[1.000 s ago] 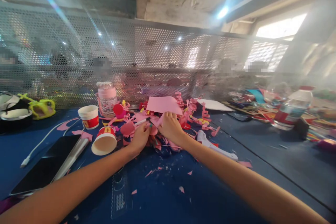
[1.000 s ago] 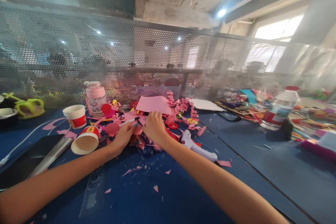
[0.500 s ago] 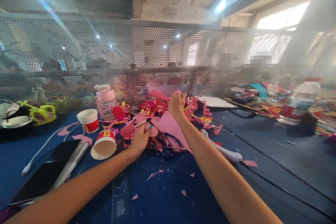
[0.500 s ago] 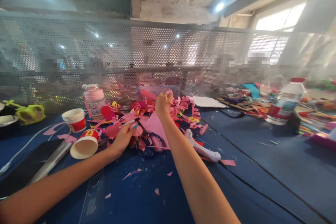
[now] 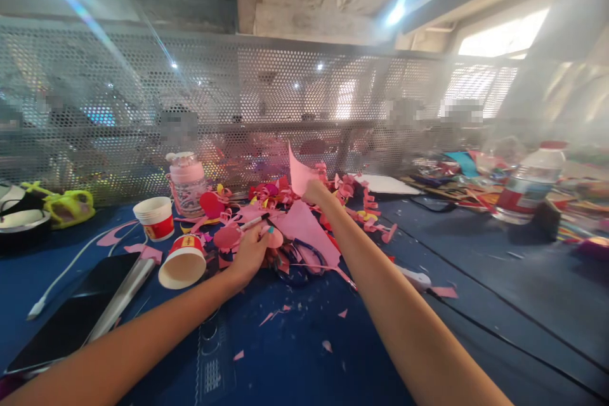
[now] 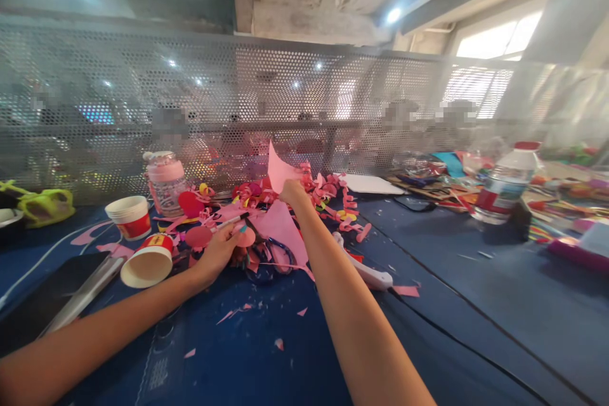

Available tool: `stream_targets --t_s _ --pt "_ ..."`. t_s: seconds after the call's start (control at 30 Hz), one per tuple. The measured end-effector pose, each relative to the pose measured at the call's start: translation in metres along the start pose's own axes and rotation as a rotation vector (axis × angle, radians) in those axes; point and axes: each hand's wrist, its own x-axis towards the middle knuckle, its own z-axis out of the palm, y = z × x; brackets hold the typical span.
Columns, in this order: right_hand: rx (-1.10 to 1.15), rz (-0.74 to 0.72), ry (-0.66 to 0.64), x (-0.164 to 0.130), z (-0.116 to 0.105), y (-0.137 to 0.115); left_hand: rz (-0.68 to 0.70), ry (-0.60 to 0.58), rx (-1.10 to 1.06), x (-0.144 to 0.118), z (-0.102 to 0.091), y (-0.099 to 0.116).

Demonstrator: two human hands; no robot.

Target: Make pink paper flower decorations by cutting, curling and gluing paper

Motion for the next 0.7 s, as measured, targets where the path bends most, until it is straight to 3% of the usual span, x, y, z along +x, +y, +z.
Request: stream_targets --t_s 0.17,0.33,0.53,0.7 --pt "-0.025 0.026 -0.217 0.011 0.007 -0.003 -0.007 0.001 0.006 -0.001 0.001 -0.001" --pt "-0.052 0.059 -0.318 0.017 0.012 0.001 0.000 -0.020 0.015 -0.001 0.000 -0.001" --pt "-0.056 0.002 -0.264 0.016 0.009 0.008 0.002 -0.024 0.029 0.000 -0.001 -0.002" --pt "-0.071 -0.062 -0.182 0.007 -0.012 0.009 -0.003 -0.012 0.033 0.001 0.001 -0.002"
